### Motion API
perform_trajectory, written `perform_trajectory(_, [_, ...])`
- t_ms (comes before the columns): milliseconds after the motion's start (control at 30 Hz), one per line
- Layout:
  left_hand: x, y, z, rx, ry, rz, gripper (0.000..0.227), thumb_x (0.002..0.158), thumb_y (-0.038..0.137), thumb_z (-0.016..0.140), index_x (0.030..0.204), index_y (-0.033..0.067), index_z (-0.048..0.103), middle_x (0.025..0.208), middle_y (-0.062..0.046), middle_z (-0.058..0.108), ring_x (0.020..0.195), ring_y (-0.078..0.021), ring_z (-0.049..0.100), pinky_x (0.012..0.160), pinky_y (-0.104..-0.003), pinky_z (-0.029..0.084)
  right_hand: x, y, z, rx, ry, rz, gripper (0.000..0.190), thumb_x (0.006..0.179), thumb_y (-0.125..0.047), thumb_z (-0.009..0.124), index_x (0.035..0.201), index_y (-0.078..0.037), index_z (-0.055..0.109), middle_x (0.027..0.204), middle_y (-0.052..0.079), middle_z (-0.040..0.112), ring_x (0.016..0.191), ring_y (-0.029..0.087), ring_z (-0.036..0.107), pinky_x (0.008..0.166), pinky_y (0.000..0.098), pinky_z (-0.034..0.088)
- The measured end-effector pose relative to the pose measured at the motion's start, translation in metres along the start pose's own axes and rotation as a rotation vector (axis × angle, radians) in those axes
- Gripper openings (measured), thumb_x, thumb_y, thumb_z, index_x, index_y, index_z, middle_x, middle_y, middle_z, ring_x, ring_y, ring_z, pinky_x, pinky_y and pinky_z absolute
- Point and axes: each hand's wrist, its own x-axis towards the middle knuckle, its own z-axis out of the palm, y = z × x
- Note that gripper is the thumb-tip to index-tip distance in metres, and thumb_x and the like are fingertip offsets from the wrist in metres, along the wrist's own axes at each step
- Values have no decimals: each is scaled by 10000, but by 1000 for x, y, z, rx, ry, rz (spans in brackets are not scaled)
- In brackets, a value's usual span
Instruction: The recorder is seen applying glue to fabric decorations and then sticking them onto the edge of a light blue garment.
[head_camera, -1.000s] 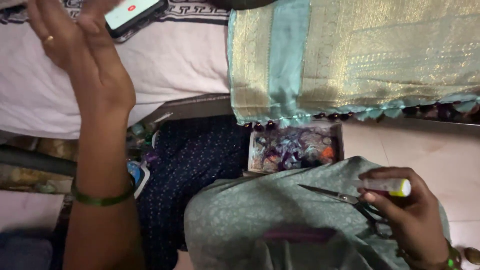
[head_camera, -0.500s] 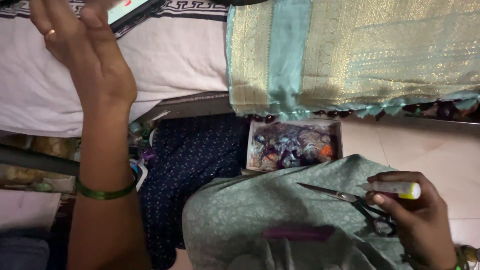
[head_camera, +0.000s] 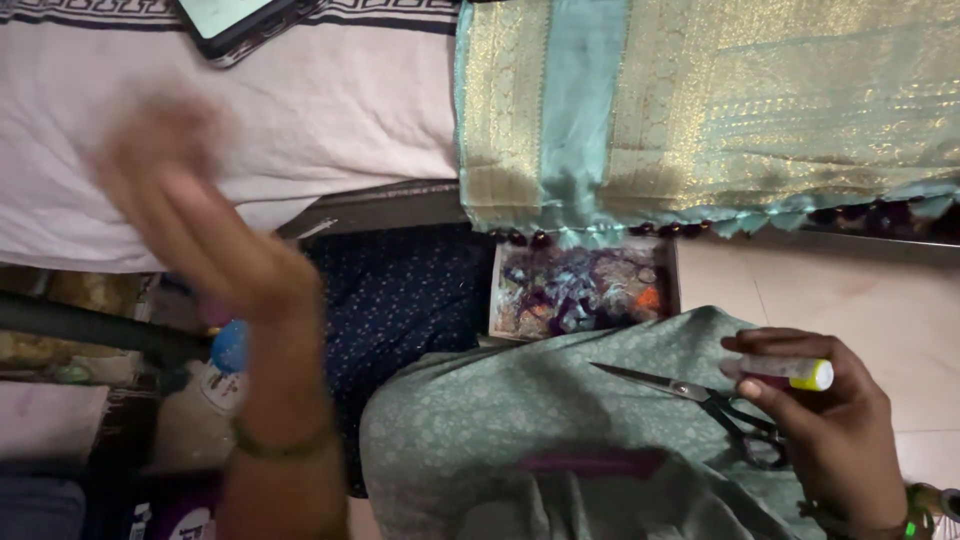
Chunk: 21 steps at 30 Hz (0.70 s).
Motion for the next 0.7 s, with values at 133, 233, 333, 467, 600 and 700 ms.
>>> perform_trajectory(133, [-96,59,48,-244,186,-528,431,1125,297,413,942,-7,656,916,-127,685,855,-225,638,809,-348,532,17,-1,9,15,-82,-94,389,845,56,678,1216,48,564,1186,198,716,1097,260,714,940,392,605])
perform_trajectory(233, [-126,77,83,-754,173,-1019,306,1031,301,521,995,32,662,1005,-95,689,985,-206,637,915,-381,536,26,-17,32,114,-209,-157,429,907,-10,672,1320,34,566,1141,212,718,1029,284,717,900,419,604])
perform_trajectory(333, [-141,78,98,-1380,222,-1093,300,1051,346,548,1091,56,613,1164,-87,667,1207,-229,639,1139,-446,517,31,-46,65,298,-437,-216,423,932,-75,698,1318,36,564,1181,198,705,1073,308,720,928,462,614])
perform_trajectory(467, [-123,106,80,-1833,290,-1316,523,1136,452,513,1341,-21,602,1307,-173,641,1199,-304,625,1083,-474,464,31,-61,98,420,-626,-354,399,971,-89,768,1299,58,596,1210,200,683,1193,336,697,1038,496,605])
perform_trajectory(600, [-114,131,68,-1817,123,-1220,519,1063,414,504,1364,0,588,1321,-190,650,1228,-305,639,1100,-458,484,25,-65,130,462,-519,-405,385,943,-75,791,1261,42,608,1151,212,704,1020,290,689,915,415,578])
perform_trajectory(700, [-123,138,64,-1539,60,-1202,342,1110,195,534,1359,-37,573,1356,-169,632,1295,-272,612,1178,-479,486,27,-60,142,531,-554,-596,307,1017,-86,808,1225,20,608,1159,172,709,1148,308,734,1003,415,620])
